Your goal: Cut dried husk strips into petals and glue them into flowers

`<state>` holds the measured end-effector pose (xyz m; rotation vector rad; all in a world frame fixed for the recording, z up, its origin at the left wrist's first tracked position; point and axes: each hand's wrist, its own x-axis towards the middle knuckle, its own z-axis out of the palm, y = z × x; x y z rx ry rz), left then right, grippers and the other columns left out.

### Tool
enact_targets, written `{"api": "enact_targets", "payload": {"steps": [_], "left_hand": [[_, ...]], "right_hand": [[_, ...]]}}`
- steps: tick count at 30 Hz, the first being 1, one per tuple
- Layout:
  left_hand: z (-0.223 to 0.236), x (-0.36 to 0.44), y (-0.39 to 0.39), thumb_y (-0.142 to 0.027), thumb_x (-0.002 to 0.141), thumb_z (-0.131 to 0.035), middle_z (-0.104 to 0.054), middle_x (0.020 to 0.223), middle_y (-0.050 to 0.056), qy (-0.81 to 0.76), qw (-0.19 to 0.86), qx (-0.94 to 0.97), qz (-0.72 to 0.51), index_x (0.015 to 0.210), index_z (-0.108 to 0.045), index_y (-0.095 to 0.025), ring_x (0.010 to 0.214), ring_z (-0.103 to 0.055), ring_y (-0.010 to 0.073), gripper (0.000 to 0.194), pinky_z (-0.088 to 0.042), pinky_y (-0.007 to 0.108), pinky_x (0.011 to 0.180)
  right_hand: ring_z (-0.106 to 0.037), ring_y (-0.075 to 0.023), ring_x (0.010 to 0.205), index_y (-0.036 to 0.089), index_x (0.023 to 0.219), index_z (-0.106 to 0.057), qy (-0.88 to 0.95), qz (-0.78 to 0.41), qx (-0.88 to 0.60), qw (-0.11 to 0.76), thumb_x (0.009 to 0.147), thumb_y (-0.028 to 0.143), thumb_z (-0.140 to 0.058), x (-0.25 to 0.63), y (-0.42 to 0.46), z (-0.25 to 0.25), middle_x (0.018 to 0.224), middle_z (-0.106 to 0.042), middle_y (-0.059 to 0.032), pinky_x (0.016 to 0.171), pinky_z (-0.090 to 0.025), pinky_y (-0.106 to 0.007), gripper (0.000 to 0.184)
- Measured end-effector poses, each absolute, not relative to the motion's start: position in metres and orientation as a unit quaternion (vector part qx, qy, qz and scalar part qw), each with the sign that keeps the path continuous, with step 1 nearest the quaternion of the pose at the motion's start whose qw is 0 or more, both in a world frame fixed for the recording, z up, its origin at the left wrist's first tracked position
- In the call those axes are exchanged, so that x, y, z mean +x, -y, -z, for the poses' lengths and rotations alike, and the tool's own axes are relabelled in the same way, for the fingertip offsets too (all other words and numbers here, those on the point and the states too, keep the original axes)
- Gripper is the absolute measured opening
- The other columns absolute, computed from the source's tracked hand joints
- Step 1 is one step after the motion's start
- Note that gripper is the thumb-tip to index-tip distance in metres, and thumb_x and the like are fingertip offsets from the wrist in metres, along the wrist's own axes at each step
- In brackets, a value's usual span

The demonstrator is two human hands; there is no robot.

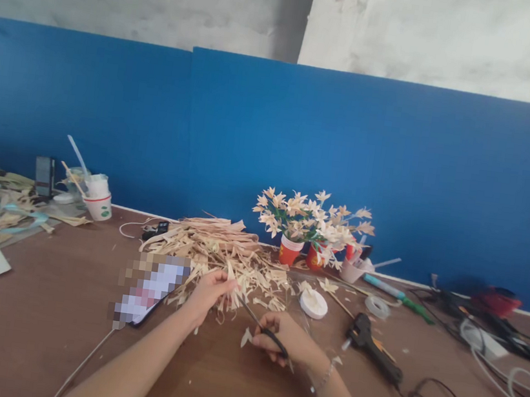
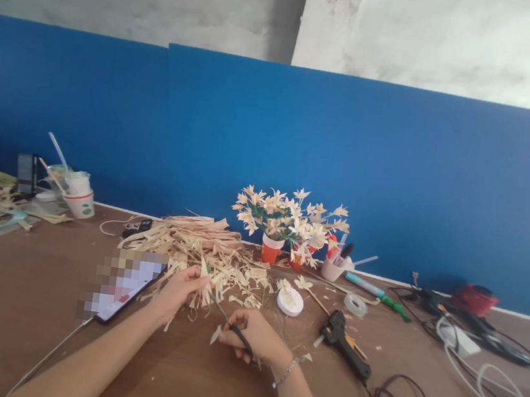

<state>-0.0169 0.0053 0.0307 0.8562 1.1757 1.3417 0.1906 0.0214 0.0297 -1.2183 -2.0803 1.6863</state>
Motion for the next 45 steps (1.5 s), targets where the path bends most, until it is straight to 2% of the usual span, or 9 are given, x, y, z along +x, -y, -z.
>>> {"api": "enact_targets", "payload": {"steps": [7, 13, 25, 32, 35, 38, 40, 42, 45], "left_hand": [[-0.028, -0.016, -0.005, -0.036, 0.058, -0.075, -0.060, 0.054, -0.002, -0.490, 0.562, 0.362, -0.560, 0.064, -0.055, -0.016, 0.045, -0.055, 0.0105, 0.029, -0.043, 0.021, 0.044], [-0.028, -0.013, -0.004, -0.037, 0.056, -0.076, -0.057, 0.051, -0.004, -0.497, 0.563, 0.363, -0.552, 0.063, -0.054, -0.016, 0.043, -0.055, 0.0112, 0.031, -0.044, 0.023, 0.044], [-0.021, -0.010, -0.003, -0.039, 0.057, -0.076, -0.061, 0.055, 0.000, -0.504, 0.553, 0.391, -0.535, 0.060, -0.054, -0.018, 0.050, -0.062, 0.0174, 0.030, -0.045, 0.025, 0.046], [-0.024, -0.009, -0.002, -0.039, 0.061, -0.072, -0.061, 0.056, -0.001, -0.507, 0.541, 0.382, -0.552, 0.065, -0.057, -0.018, 0.050, -0.060, 0.0154, 0.027, -0.043, 0.023, 0.046], [-0.025, -0.009, -0.003, -0.037, 0.061, -0.072, -0.061, 0.057, -0.001, -0.509, 0.522, 0.373, -0.574, 0.065, -0.057, -0.016, 0.051, -0.058, 0.0133, 0.026, -0.043, 0.022, 0.048], [-0.026, -0.003, -0.001, -0.034, 0.059, -0.074, -0.061, 0.056, -0.001, -0.512, 0.517, 0.364, -0.582, 0.062, -0.058, -0.016, 0.052, -0.056, 0.0121, 0.025, -0.044, 0.023, 0.052], [-0.028, 0.004, 0.002, -0.033, 0.058, -0.075, -0.062, 0.057, -0.001, -0.514, 0.517, 0.361, -0.581, 0.063, -0.060, -0.015, 0.054, -0.057, 0.0122, 0.023, -0.045, 0.023, 0.055], [-0.029, 0.010, 0.006, -0.032, 0.059, -0.074, -0.063, 0.060, 0.000, -0.515, 0.523, 0.364, -0.574, 0.064, -0.062, -0.015, 0.056, -0.057, 0.0121, 0.021, -0.044, 0.022, 0.054], [-0.032, 0.016, 0.011, -0.031, 0.060, -0.074, -0.063, 0.059, 0.001, -0.506, 0.538, 0.376, -0.559, 0.064, -0.064, -0.014, 0.052, -0.055, 0.0109, 0.020, -0.041, 0.020, 0.048]], "right_hand": [[-0.039, -0.0038, 0.031, 0.016, 0.076, -0.056, 0.708, -0.561, -0.421, 0.087, 0.065, 0.038, -0.066, 0.192, -0.021, -0.032, 0.043, -0.050, 0.0091, 0.030, -0.029, -0.013, 0.026], [-0.039, -0.0040, 0.030, 0.017, 0.074, -0.057, 0.720, -0.541, -0.429, 0.069, 0.067, 0.031, -0.062, 0.194, -0.022, -0.031, 0.041, -0.050, 0.0083, 0.029, -0.028, -0.012, 0.017], [-0.038, -0.0042, 0.030, 0.018, 0.073, -0.059, 0.729, -0.534, -0.427, 0.034, 0.065, 0.030, -0.064, 0.202, -0.027, -0.033, 0.041, -0.049, 0.0083, 0.028, -0.030, -0.013, 0.016], [-0.040, -0.0053, 0.030, 0.017, 0.076, -0.057, 0.720, -0.561, -0.408, 0.035, 0.066, 0.032, -0.063, 0.212, -0.032, -0.032, 0.043, -0.052, 0.0073, 0.030, -0.030, -0.014, 0.019], [-0.042, -0.0058, 0.033, 0.017, 0.078, -0.053, 0.698, -0.595, -0.385, 0.096, 0.067, 0.037, -0.064, 0.211, -0.032, -0.034, 0.045, -0.052, 0.0072, 0.032, -0.033, -0.015, 0.025], [-0.048, -0.0076, 0.044, 0.018, 0.081, -0.049, 0.663, -0.596, -0.378, 0.249, 0.065, 0.042, -0.067, 0.197, -0.029, -0.033, 0.054, -0.055, 0.0056, 0.042, -0.039, -0.018, 0.034], [-0.052, -0.0093, 0.056, 0.019, 0.083, -0.049, 0.643, -0.572, -0.371, 0.350, 0.057, 0.040, -0.075, 0.183, -0.027, -0.028, 0.064, -0.056, 0.0045, 0.052, -0.043, -0.020, 0.043], [-0.051, -0.0099, 0.060, 0.019, 0.084, -0.049, 0.634, -0.558, -0.360, 0.396, 0.053, 0.036, -0.079, 0.171, -0.025, -0.022, 0.068, -0.054, 0.0044, 0.056, -0.042, -0.021, 0.047], [-0.046, -0.0089, 0.054, 0.019, 0.082, -0.048, 0.607, -0.552, -0.371, 0.435, 0.056, 0.036, -0.077, 0.162, -0.023, -0.017, 0.062, -0.050, 0.0055, 0.052, -0.039, -0.021, 0.043]]}}
